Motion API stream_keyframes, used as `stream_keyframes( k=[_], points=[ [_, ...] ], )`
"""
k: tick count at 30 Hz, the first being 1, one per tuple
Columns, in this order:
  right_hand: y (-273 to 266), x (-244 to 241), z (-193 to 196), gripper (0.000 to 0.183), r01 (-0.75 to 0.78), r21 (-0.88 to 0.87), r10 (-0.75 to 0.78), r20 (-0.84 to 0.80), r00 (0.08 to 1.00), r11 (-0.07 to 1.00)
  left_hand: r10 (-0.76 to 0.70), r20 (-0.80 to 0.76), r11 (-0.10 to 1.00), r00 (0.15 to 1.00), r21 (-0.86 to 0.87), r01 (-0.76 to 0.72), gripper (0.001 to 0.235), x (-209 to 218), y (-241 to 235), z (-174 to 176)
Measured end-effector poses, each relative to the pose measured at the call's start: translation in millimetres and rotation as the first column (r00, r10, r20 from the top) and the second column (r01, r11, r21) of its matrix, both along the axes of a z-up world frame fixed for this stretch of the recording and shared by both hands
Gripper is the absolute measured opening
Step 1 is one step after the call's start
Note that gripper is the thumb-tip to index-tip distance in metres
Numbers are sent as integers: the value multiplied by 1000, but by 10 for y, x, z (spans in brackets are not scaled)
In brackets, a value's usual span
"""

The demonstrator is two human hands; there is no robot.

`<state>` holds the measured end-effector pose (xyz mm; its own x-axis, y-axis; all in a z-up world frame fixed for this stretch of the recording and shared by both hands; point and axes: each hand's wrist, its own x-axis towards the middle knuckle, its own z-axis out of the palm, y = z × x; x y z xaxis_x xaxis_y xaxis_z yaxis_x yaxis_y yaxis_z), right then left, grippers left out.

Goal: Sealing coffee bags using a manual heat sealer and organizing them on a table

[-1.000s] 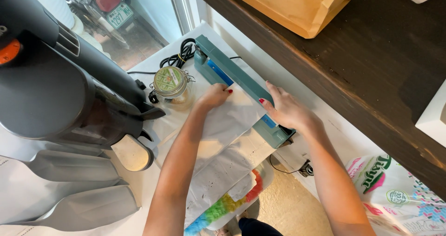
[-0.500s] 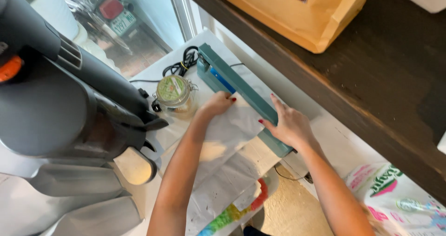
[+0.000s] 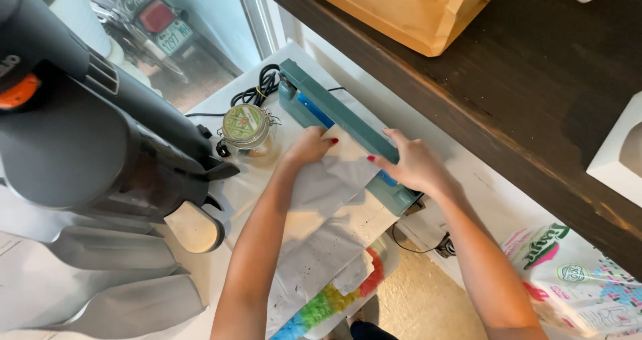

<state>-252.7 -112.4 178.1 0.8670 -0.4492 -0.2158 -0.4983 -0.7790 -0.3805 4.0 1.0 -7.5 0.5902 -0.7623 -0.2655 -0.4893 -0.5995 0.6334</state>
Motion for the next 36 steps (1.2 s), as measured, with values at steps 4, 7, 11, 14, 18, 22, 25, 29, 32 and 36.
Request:
stream_keyframes(
  k=[4,7,11,14,18,22,25,29,32,36],
  points=[
    [85,-69,608,61,53,133,-68,115,991,990,20,3,999,1000,-30,-20,42,-285,291,402],
    [70,-122,726,54,27,39,-35,232,972,999,-32,9,991,999,-128,32,37,-548,542,892],
    [218,-419,791,59,51,6,-49,368,928,999,-176,44,938,983,-294,181,29,-968,888,1468],
    [259,-741,515,45,145,-145,1,710,704,979,-319,-28,872,947,-400,282,19,-1280,1131,1726],
    [547,-935,-247,14,411,-267,242,964,111,872,-455,37,747,889,-528,405,18,-1649,1526,2365],
    [1465,-800,-14,108,-379,199,-92,955,282,904,-578,74,599,813,-638,484,27,-1612,1774,2432],
    [1649,-353,199,108,-634,182,62,937,343,752,-514,71,612,855,-669,423,30,-1610,2002,2307],
    [1717,-8,212,33,-711,280,-1,930,366,645,-261,-513,657,818,-715,-239,68,-1555,2612,1966],
    [1685,145,-101,16,-642,463,-197,875,443,611,73,-422,291,904,-858,-424,100,-1881,2733,1565],
    [1885,37,199,16,-587,511,-240,844,479,627,405,-259,93,877,-942,-322,34,-2258,2546,1519]
  ],
)
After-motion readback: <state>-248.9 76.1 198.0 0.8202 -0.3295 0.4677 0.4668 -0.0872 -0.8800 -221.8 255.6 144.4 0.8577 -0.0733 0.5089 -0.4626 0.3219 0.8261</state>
